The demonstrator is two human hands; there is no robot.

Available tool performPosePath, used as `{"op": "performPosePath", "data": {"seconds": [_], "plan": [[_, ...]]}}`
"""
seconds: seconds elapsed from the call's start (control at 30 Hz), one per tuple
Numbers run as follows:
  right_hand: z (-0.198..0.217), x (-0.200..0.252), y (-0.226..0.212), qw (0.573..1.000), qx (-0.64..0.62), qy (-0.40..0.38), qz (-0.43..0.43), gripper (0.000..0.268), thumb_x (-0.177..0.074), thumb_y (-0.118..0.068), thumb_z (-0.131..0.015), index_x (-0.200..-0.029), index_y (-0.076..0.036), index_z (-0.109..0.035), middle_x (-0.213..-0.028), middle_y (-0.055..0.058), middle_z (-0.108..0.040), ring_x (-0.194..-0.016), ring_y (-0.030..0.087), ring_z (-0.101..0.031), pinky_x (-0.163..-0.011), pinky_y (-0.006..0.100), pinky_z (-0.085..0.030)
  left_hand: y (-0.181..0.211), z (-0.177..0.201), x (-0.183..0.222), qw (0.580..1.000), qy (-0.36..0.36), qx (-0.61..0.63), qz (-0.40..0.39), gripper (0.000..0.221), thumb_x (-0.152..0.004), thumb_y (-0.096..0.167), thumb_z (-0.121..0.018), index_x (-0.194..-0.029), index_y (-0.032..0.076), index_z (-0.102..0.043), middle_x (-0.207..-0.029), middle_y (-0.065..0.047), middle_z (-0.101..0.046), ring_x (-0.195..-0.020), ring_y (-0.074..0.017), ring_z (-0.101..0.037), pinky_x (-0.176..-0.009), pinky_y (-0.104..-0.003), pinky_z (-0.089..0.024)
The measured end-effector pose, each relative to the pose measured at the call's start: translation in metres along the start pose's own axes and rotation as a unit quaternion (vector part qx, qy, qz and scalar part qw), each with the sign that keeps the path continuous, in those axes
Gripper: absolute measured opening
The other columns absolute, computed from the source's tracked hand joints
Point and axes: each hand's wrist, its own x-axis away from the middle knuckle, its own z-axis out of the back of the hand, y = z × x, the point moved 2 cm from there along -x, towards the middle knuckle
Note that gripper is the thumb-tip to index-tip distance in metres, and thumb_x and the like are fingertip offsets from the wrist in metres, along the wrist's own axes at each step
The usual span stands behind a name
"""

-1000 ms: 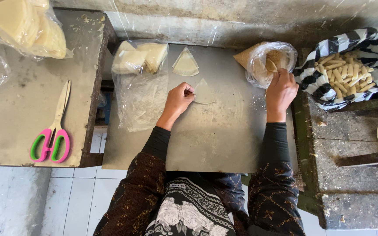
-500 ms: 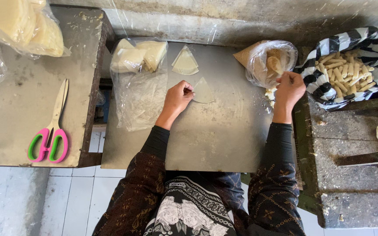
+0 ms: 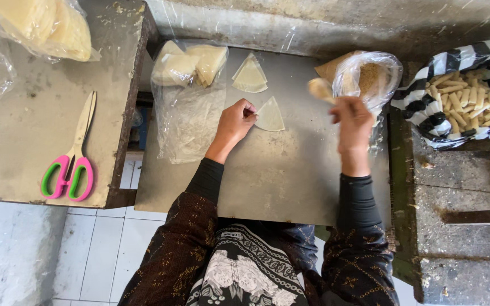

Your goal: The person portions a filling onto small pieces of dough using a wooden spoon and then rolls each piece into a cylindrical shape by hand.

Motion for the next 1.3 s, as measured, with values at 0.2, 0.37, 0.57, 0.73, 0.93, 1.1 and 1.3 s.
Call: {"op": "performPosePath", "data": {"seconds": [0.2, 0.37, 0.57, 0.73, 0.93, 1.1, 1.3], "plan": [[-0.049, 0.024, 0.017, 0.991, 0.039, -0.114, -0.05, 0.012, -0.104, -0.008, -0.062, -0.111, 0.0, -0.069, -0.09, 0.006, -0.071, -0.078, 0.008, -0.064, -0.067, 0.024, -0.05, 0.001, 0.003, 0.0, 1.0, -0.005, 0.005, 0.009, 0.018, -0.086, 0.012, -0.076, -0.1, 0.003, -0.068, -0.092, -0.008, -0.077, -0.083, -0.0187, -0.075, -0.076, -0.03, -0.059], [-0.055, 0.027, 0.016, 0.981, 0.098, -0.157, -0.058, 0.014, -0.103, -0.009, -0.062, -0.111, -0.001, -0.069, -0.088, 0.003, -0.072, -0.078, 0.007, -0.064, -0.07, 0.023, -0.052, 0.0, 0.002, 0.0, 1.0, -0.003, 0.006, 0.006, 0.019, -0.085, 0.012, -0.077, -0.099, 0.003, -0.069, -0.092, -0.008, -0.077, -0.082, -0.0188, -0.075, -0.075, -0.031, -0.059], [-0.053, 0.026, 0.018, 0.978, 0.109, -0.17, -0.058, 0.015, -0.103, -0.009, -0.062, -0.114, -0.002, -0.07, -0.09, 0.003, -0.074, -0.083, 0.007, -0.066, -0.073, 0.024, -0.052, -0.001, 0.003, 0.0, 1.0, 0.003, 0.011, 0.001, 0.019, -0.085, 0.012, -0.077, -0.099, 0.003, -0.068, -0.091, -0.008, -0.077, -0.082, -0.0182, -0.075, -0.075, -0.03, -0.059], [-0.053, 0.027, 0.016, 0.978, 0.115, -0.173, -0.024, 0.015, -0.102, -0.008, -0.062, -0.113, -0.002, -0.069, -0.092, 0.004, -0.074, -0.087, 0.008, -0.069, -0.078, 0.025, -0.055, -0.001, 0.003, 0.001, 1.0, 0.005, 0.012, 0.002, 0.018, -0.085, 0.012, -0.077, -0.098, 0.003, -0.068, -0.09, -0.008, -0.077, -0.081, -0.0184, -0.075, -0.075, -0.03, -0.059], [-0.06, 0.037, -0.014, 0.929, 0.256, -0.166, 0.211, 0.012, -0.099, -0.004, -0.068, -0.11, -0.002, -0.07, -0.094, 0.009, -0.073, -0.088, 0.022, -0.07, -0.081, 0.034, -0.052, 0.001, 0.004, 0.001, 1.0, 0.005, 0.002, -0.007, 0.017, -0.086, 0.011, -0.076, -0.099, 0.003, -0.069, -0.091, -0.008, -0.077, -0.082, -0.0185, -0.075, -0.075, -0.03, -0.058], [-0.065, 0.044, -0.039, 0.834, 0.396, -0.159, 0.348, 0.013, -0.093, -0.006, -0.076, -0.106, -0.007, -0.074, -0.09, 0.004, -0.073, -0.089, 0.023, -0.064, -0.083, 0.037, -0.042, 0.002, 0.005, 0.002, 1.0, -0.002, 0.001, 0.001, 0.016, -0.087, 0.012, -0.075, -0.099, 0.003, -0.069, -0.092, -0.008, -0.077, -0.083, -0.0185, -0.075, -0.076, -0.03, -0.059], [-0.062, 0.049, -0.053, 0.784, 0.43, -0.131, 0.428, 0.02, -0.091, -0.004, -0.074, -0.109, -0.011, -0.073, -0.103, 0.001, -0.075, -0.1, 0.019, -0.065, -0.093, 0.035, -0.044, 0.001, 0.003, 0.001, 1.0, -0.003, 0.0, -0.001, 0.016, -0.088, 0.012, -0.075, -0.1, 0.003, -0.069, -0.093, -0.008, -0.077, -0.083, -0.0183, -0.075, -0.076, -0.03, -0.059]]}}
